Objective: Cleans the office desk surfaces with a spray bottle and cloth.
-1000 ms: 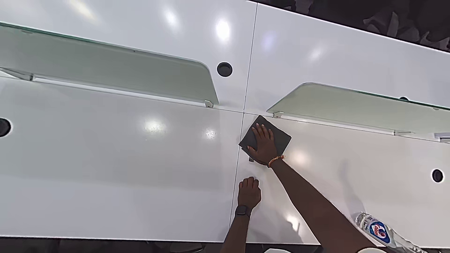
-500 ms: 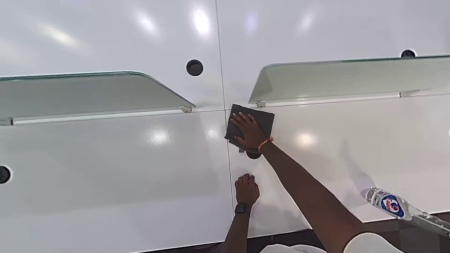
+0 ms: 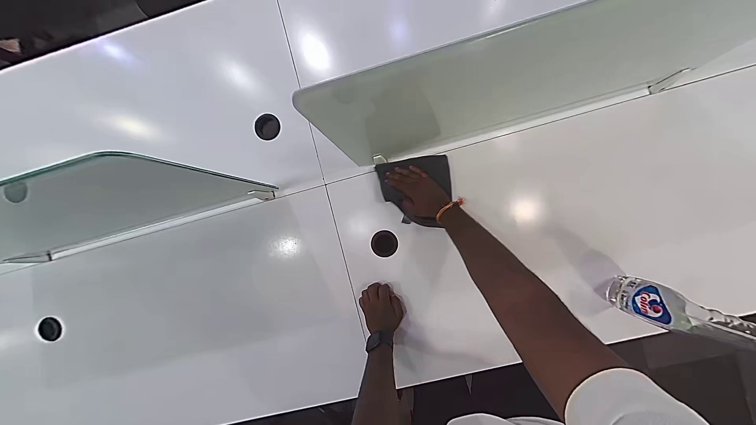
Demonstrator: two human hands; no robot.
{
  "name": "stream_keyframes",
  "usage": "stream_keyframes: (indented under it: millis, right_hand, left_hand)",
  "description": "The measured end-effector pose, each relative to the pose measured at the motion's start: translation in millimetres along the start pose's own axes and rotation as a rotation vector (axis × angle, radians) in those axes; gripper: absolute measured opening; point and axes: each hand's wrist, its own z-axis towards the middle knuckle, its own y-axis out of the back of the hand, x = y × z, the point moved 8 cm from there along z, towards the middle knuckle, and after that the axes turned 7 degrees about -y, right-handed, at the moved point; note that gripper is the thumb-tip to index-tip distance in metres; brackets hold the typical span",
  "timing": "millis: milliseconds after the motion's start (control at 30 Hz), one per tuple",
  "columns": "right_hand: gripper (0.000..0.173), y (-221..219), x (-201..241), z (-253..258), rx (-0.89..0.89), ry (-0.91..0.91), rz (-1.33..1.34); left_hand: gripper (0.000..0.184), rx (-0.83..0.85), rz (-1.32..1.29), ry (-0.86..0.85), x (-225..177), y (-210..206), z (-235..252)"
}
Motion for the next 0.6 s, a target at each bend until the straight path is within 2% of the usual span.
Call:
stream_keyframes:
  millis: [167, 300, 433, 600]
  right_hand:
    - [0.061, 55, -97, -53, -0.073, -0.165, -0.098]
    - [0.059, 81, -144, -90, -0.169, -0.309, -0.159]
    - [0.060, 82, -156, -122, -0.266, -0.512, -0.170]
    - [0.063, 71, -132, -177, -0.276, -0.591, -0.197]
  left_hand:
    - [0.039, 0.003, 0.009, 0.020, 2, -2, -1]
    - [0.045, -0.023, 0.020, 0.014, 4, -2, -2]
    - [0.048, -0.040, 0.016, 0.018, 5, -4, -1]
    - [0.047, -0.028, 0.015, 0.033, 4, -5, -1]
